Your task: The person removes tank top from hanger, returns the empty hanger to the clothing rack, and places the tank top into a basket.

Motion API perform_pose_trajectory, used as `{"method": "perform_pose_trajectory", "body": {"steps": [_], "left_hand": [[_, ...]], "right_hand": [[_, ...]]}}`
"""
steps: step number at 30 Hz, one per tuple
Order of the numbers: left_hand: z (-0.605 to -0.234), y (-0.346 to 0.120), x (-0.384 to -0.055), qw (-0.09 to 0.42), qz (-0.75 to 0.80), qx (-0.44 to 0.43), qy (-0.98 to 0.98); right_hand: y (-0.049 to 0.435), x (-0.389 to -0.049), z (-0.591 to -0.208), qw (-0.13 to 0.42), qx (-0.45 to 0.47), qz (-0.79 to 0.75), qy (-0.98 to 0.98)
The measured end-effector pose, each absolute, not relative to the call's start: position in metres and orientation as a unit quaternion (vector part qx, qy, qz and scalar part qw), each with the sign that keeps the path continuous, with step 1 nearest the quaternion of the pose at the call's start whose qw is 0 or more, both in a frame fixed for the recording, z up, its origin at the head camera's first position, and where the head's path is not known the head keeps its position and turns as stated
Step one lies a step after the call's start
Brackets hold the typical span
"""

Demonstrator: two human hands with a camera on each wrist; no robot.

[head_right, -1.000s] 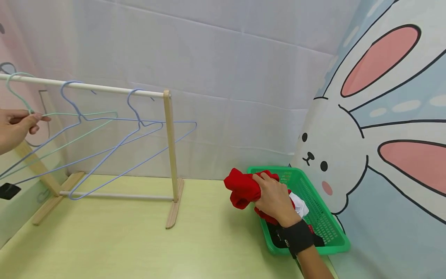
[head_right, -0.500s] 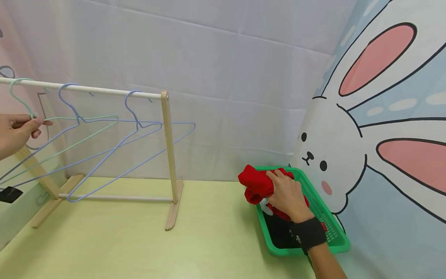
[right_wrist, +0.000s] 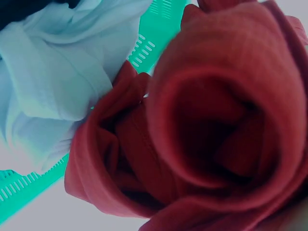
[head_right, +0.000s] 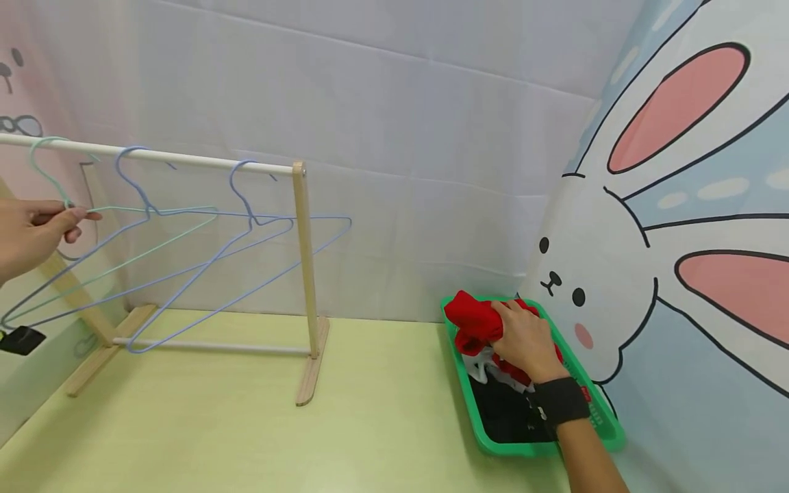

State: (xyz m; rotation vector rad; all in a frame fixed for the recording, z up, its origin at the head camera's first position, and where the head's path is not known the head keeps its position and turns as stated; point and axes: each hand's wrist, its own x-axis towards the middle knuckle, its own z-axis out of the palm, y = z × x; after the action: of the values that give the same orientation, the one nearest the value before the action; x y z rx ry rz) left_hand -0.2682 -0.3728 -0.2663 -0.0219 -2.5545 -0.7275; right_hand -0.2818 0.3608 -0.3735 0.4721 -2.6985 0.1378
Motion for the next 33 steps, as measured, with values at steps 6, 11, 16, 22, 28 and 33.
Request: {"method": "perform_pose_trajectory", "body": {"steps": [6, 11, 16, 22, 28, 33], "left_hand": [[-0.262, -0.374, -0.266, 0.236, -0.265, -0.003, -0.935], [-0.261, -0.376, -0.263, 0.239, -0.262, -0.002, -0.935], [-0.266, -0.379, -0.261, 0.237, -0.262, -0.011, -0.935], [-0.263, -0.377, -0.262, 0.24, -0.255, -0.028, -0.936], [-0.262, -0.377, -0.26, 0.235, -0.238, -0.034, -0.942], [-0.264, -0.381, -0.256, 0.239, -0.229, -0.037, -0.943]], "right_hand": [[0.364, -0.287, -0.368, 0.199, 0.169, 0.049, -0.964], [0.365, -0.291, -0.364, 0.193, 0.168, 0.047, -0.966], [0.37, -0.293, -0.368, 0.18, 0.163, 0.044, -0.969], [0.383, -0.299, -0.373, 0.17, 0.16, 0.035, -0.972], [0.386, -0.301, -0.377, 0.174, 0.156, 0.034, -0.972], [0.388, -0.304, -0.384, 0.152, 0.148, 0.031, -0.977]]}}
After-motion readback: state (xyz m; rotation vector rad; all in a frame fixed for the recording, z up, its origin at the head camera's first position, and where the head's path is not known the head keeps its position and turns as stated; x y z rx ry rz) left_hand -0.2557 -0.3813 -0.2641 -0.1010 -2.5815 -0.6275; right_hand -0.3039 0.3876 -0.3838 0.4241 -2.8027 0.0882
